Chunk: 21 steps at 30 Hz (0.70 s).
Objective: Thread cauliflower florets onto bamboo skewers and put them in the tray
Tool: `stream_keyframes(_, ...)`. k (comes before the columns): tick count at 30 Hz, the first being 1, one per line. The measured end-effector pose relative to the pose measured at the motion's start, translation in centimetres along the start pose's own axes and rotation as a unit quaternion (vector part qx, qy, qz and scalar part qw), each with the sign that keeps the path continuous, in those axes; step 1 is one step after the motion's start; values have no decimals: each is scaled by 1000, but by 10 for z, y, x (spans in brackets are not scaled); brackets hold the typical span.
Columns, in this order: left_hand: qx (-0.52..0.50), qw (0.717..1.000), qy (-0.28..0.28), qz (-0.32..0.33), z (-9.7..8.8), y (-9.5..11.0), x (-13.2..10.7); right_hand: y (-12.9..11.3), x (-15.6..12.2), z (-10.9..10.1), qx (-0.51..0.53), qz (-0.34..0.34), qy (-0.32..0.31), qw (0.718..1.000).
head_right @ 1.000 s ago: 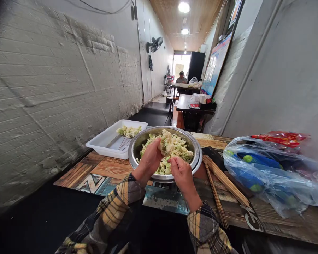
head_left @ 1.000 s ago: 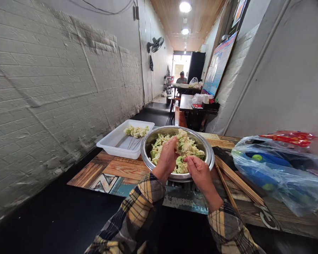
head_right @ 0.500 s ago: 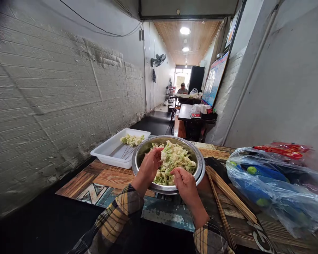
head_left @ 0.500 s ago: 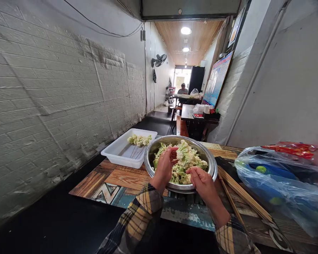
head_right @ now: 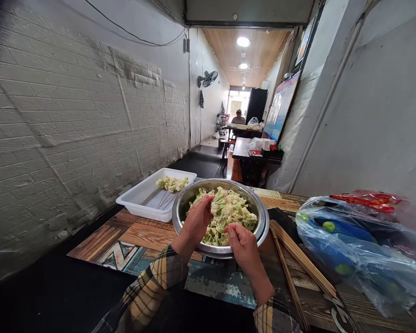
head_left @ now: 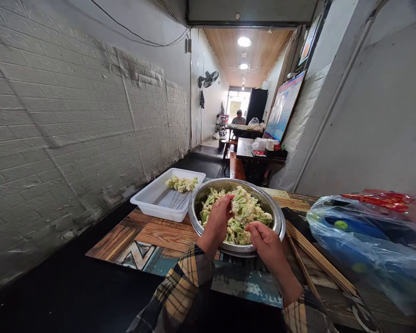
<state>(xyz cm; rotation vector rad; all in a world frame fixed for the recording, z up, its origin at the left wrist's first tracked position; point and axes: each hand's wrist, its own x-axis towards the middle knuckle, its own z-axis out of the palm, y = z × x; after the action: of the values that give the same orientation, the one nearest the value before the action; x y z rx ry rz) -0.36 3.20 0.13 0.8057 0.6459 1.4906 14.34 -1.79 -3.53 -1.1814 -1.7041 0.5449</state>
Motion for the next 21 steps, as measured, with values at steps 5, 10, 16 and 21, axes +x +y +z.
stream_keyframes(5, 31, 999, -3, 18, -4, 0, -1, -3, 1, 0, -27, -5, -3, 1000)
stream_keyframes(10, 38, 999, -3, 2, -3, 0, 0, -3, 1, 1, -39, -19, -2, 999)
stream_keyframes(16, -12, 997, -66, -32, 5, -2, 4, -4, 3, 1, -52, -24, -20, 998)
stream_keyframes(21, -30, 999, -24, -24, 6, -4, 9, -4, 8, 2, -65, -15, -32, 997)
